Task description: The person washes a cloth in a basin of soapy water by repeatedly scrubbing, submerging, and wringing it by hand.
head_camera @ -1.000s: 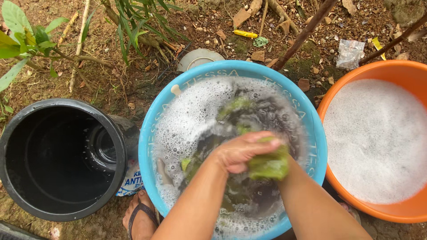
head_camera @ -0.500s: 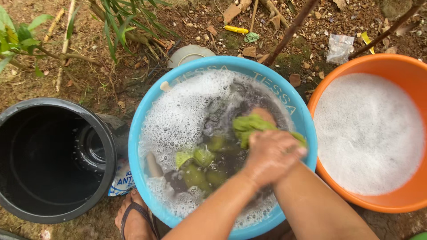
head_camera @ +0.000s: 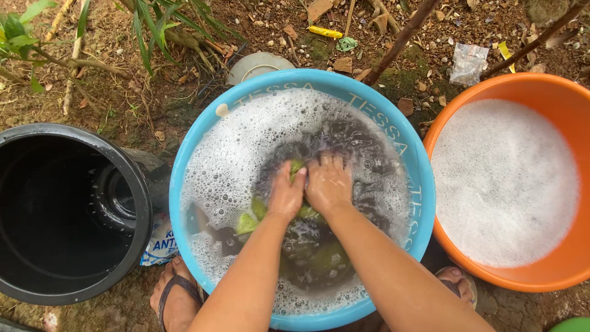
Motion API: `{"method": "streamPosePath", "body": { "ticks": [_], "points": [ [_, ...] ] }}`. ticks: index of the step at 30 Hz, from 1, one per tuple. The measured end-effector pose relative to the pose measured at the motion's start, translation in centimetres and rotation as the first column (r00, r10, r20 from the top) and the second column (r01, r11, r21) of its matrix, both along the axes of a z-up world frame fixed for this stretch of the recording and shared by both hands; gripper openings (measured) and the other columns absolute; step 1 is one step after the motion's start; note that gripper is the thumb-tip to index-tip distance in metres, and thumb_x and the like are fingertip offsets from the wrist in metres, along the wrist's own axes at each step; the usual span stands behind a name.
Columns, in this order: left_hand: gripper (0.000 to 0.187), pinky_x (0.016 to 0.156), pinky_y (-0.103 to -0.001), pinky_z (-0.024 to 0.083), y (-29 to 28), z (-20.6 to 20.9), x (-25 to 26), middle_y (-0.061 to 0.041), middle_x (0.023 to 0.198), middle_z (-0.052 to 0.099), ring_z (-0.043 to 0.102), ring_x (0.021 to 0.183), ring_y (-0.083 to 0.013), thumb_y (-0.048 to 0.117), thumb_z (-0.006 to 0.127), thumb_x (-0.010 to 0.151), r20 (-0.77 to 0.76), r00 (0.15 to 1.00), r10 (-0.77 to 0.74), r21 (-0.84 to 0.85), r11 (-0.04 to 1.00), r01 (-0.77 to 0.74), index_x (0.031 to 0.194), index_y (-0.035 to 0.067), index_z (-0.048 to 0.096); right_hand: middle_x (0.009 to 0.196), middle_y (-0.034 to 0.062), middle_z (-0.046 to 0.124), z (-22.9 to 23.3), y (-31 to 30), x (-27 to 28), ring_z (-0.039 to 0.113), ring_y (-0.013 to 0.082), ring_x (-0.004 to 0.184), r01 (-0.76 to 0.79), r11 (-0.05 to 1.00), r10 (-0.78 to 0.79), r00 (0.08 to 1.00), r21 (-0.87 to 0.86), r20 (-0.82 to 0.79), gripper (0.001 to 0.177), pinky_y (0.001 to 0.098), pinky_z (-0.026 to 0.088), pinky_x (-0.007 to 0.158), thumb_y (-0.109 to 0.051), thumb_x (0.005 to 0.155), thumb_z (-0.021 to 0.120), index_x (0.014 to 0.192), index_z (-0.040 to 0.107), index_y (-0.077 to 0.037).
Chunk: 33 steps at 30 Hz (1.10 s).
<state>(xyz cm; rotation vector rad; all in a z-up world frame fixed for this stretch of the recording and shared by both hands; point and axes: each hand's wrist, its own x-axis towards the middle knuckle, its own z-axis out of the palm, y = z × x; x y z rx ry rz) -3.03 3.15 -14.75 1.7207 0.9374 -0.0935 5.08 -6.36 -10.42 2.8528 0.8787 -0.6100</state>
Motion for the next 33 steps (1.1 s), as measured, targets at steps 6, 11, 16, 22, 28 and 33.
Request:
{"method": "streamPosePath", "body": {
  "ticks": [6, 11, 16, 22, 28, 33],
  "points": [
    [0.054, 0.117, -0.05, 0.026, 2.6, -7.6, -1.7, -0.018, 0.154, 0.04, 0.032, 0.144, -0.0365, 0.046, 0.046, 0.105, -0.344, 0.936, -0.074, 0.064, 0.993, 0.102, 0.139, 0.006, 0.057, 0.164, 0.0221, 0.012, -2.4, -2.5, 0.1, 0.011, 0.0408, 0.15, 0.39, 0.893, -0.282, 0.873, 0.222, -0.399, 0.086, 0.0532, 0.015, 0.12, -0.056, 0.089, 0.066, 0.155, 0.033, -0.012],
    [0.05, 0.114, -0.049, 0.03, 3.8, -7.8, -1.4, -0.018, 0.15, 0.044, 0.037, 0.14, -0.0364, 0.043, 0.046, 0.104, -0.503, 0.857, -0.108, 0.146, 0.967, 0.208, 0.136, 0.007, 0.058, 0.159, 0.0178, 0.03, -4.9, -4.3, 2.5, 0.03, 0.0359, 0.144, 0.53, 0.836, -0.449, 0.808, 0.139, -0.382, 0.074, 0.0503, 0.028, 0.116, -0.052, 0.091, 0.065, 0.15, 0.044, -0.012],
    [0.047, 0.11, -0.049, 0.033, 4.9, -6.3, -0.1, -0.018, 0.146, 0.047, 0.041, 0.136, -0.0363, 0.041, 0.046, 0.103, -0.572, 0.803, -0.166, 0.16, 0.938, 0.308, 0.134, 0.007, 0.059, 0.125, 0.0128, 0.076, 2.7, -0.6, 3.0, 0.072, 0.03, 0.112, 0.614, 0.783, -0.526, 0.74, 0.101, -0.42, 0.055, 0.0383, 0.055, 0.101, -0.032, 0.071, 0.077, 0.123, 0.076, -0.013],
    [0.043, 0.106, -0.049, 0.037, 4.4, -7.0, 2.5, -0.018, 0.141, 0.051, 0.046, 0.131, -0.0362, 0.037, 0.046, 0.103, -0.635, 0.709, -0.308, 0.137, 0.858, 0.496, 0.131, 0.007, 0.06, 0.087, 0.0108, 0.08, 13.9, 4.8, -2.0, 0.074, 0.0186, 0.077, 0.598, 0.672, -0.146, 0.686, 0.437, -0.713, 0.045, 0.0347, 0.058, 0.073, -0.036, 0.069, 0.079, 0.098, 0.075, -0.001],
    [0.04, 0.102, -0.048, 0.041, 0.9, -8.4, 2.6, -0.018, 0.136, 0.055, 0.051, 0.126, -0.0361, 0.034, 0.047, 0.102, -0.67, 0.588, -0.453, 0.037, 0.771, 0.636, 0.128, 0.007, 0.062, 0.077, 0.0131, 0.071, 24.2, 4.6, -7.0, 0.07, 0.0263, 0.073, 0.415, 0.702, 0.126, 0.727, 0.579, -0.675, 0.04, 0.0405, 0.055, 0.066, -0.043, 0.075, 0.073, 0.087, 0.072, -0.005],
    [0.037, 0.099, -0.048, 0.045, 3.4, -7.2, 3.9, -0.018, 0.131, 0.059, 0.055, 0.122, -0.036, 0.031, 0.047, 0.101, -0.693, 0.589, -0.415, 0.095, 0.758, 0.645, 0.125, 0.007, 0.063, 0.079, 0.0126, 0.068, 21.2, 5.9, -8.6, 0.068, 0.0351, 0.071, 0.259, 0.74, 0.147, 0.839, 0.621, -0.525, 0.035, 0.0496, 0.05, 0.063, -0.047, 0.075, 0.07, 0.083, 0.075, -0.013]
  ]
}}
